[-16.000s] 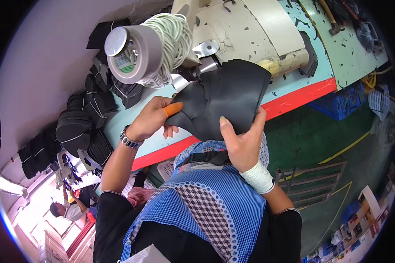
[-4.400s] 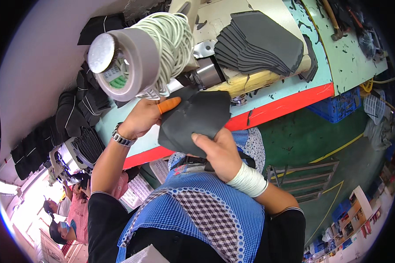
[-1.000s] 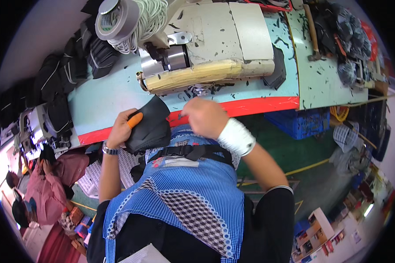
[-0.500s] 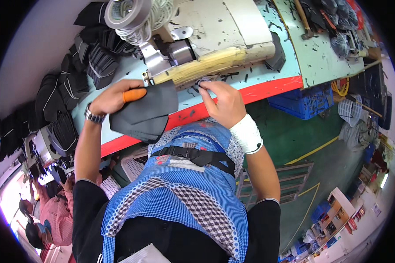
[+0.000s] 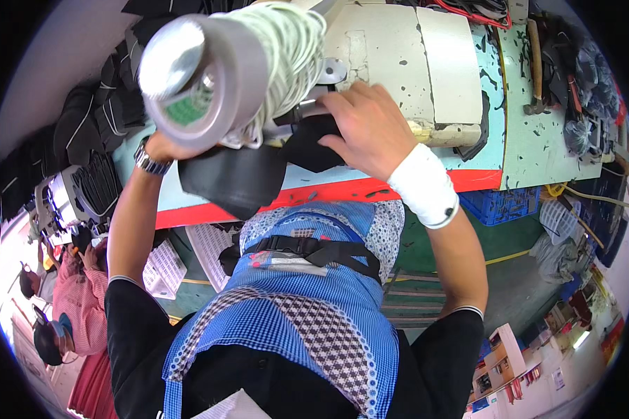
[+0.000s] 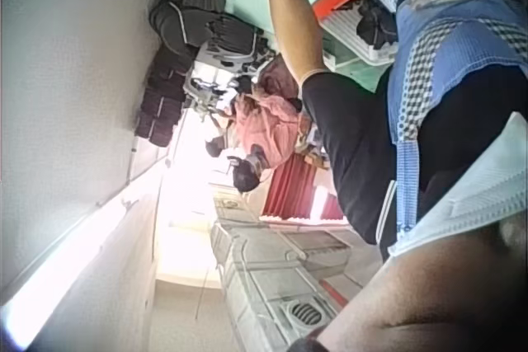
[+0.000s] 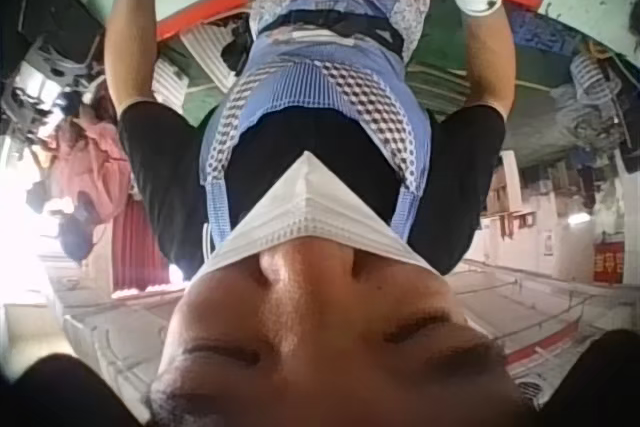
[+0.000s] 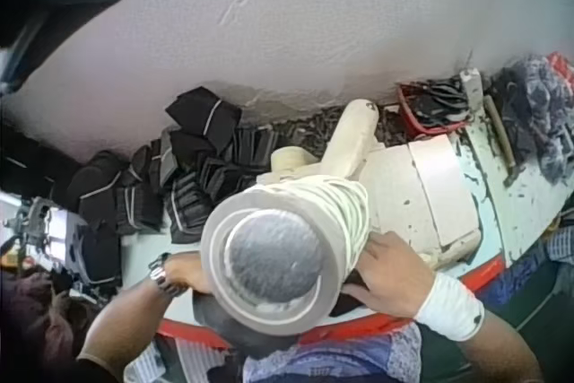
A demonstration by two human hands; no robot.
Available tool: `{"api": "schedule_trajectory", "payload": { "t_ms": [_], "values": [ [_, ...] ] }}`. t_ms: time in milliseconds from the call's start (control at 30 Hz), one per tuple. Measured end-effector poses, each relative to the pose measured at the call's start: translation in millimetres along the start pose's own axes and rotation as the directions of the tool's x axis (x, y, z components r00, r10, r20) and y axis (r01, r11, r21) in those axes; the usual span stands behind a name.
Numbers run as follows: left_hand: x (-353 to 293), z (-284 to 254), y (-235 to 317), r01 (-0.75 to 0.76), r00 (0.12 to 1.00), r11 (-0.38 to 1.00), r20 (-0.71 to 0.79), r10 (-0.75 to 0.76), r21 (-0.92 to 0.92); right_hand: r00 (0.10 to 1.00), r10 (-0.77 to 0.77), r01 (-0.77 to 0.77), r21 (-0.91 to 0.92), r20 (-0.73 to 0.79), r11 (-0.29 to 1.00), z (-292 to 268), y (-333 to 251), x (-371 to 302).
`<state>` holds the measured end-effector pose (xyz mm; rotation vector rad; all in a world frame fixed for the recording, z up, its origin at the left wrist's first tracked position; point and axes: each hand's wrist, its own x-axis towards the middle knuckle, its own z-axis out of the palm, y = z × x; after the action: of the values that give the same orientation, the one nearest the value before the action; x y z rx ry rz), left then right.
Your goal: The person stitches components of shoe uppers together using an industrial sewing machine and thread.
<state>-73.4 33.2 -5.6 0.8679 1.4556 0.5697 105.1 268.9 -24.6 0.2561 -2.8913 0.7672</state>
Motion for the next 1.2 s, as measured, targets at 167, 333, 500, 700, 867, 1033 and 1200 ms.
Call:
{"api": "schedule_trajectory", "payload": {
  "t_ms": [167, 333, 500, 700, 867, 1033, 1200],
  "values": [
    [-15, 0, -75, -0.448, 0.892, 0.784, 0.162, 0.421, 0.429, 0.959, 0.246, -0.270, 0.182, 0.141, 0.946, -37, 31, 29],
    [-18, 5, -73, -0.209, 0.940, 0.893, -0.171, 0.296, 0.398, 0.845, 0.078, -0.383, -0.496, -0.530, 0.779, -47, 104, 76],
    [-9, -3, -24, -0.132, 0.984, 0.982, -0.106, 0.147, 0.137, 0.875, 0.181, -0.306, -0.223, -0.448, 0.926, -111, 66, 14],
    [1, -6, -6, -0.159, 0.979, 0.968, -0.096, 0.181, 0.196, 0.882, 0.056, -0.341, 0.550, 0.468, 0.762, -66, 27, -16],
    [8, -10, 3, -0.207, 0.975, 0.945, -0.028, 0.221, 0.253, 0.942, 0.067, -0.121, 0.147, 0.328, 0.982, -13, 0, -2],
    [6, -16, -53, -0.031, 0.997, 1.000, -0.072, 0.031, 0.004, 0.952, 0.250, -0.298, 0.340, 0.178, 0.892, -17, -2, -23],
    [-1, 2, -16, -0.100, 0.988, 0.993, -0.121, 0.092, -0.068, 0.935, 0.102, -0.268, 0.489, 0.339, 0.830, -40, 18, -30]
  ]
}}
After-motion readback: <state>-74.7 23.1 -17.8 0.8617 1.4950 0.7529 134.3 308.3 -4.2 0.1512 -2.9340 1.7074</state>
